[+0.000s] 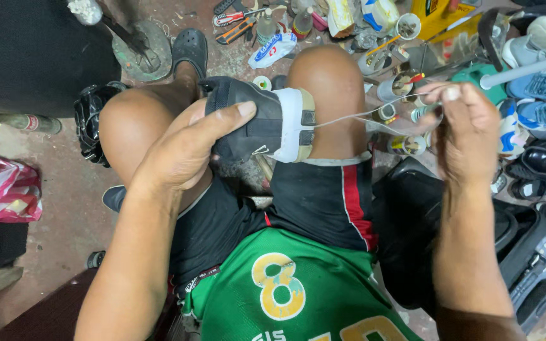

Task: The person sits on the floor with a black sneaker on their lap and hand-stitches the shoe upper to the sole using a needle and thread, pulling stitches tight and working around the heel of the shoe.

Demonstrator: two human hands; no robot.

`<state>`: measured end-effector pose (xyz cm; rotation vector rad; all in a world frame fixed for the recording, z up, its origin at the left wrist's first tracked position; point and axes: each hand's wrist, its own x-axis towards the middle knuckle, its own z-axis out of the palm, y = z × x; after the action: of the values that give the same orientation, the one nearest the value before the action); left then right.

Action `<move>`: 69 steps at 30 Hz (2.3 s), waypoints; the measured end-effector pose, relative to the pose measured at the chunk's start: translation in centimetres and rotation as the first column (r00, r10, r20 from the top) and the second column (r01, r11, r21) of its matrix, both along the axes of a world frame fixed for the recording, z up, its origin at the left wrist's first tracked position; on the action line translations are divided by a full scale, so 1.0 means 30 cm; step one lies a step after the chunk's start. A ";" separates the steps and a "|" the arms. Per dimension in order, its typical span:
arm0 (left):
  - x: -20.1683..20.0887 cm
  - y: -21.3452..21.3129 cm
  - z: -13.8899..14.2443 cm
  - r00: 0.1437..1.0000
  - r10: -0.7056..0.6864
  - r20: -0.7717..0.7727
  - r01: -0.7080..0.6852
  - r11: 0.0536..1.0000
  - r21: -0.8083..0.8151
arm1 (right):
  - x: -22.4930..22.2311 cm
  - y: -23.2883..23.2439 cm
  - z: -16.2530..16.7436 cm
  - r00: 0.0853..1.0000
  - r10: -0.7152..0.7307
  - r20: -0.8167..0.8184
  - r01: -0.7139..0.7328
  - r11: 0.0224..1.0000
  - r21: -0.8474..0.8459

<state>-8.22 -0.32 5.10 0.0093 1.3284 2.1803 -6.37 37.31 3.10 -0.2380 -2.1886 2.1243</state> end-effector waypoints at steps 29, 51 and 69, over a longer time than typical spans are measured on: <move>0.250 0.107 0.194 0.534 -0.163 -0.829 -0.593 0.627 -0.505 | -0.035 -0.389 -0.190 0.863 0.504 0.011 -0.281 0.499 -0.820; 0.196 0.102 0.324 0.642 -0.378 -0.667 -0.594 0.304 -0.744 | -0.008 -0.381 -0.234 0.843 0.537 0.018 -0.286 0.477 -0.831; 0.222 0.044 0.264 0.823 0.115 -0.556 -0.567 0.170 -0.806 | -0.043 -0.428 -0.212 0.856 0.508 0.096 -0.201 0.498 -0.844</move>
<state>-1.57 1.00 13.03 -0.4363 3.0033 1.2204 -7.65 24.48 -3.27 -0.2004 -1.1986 3.4735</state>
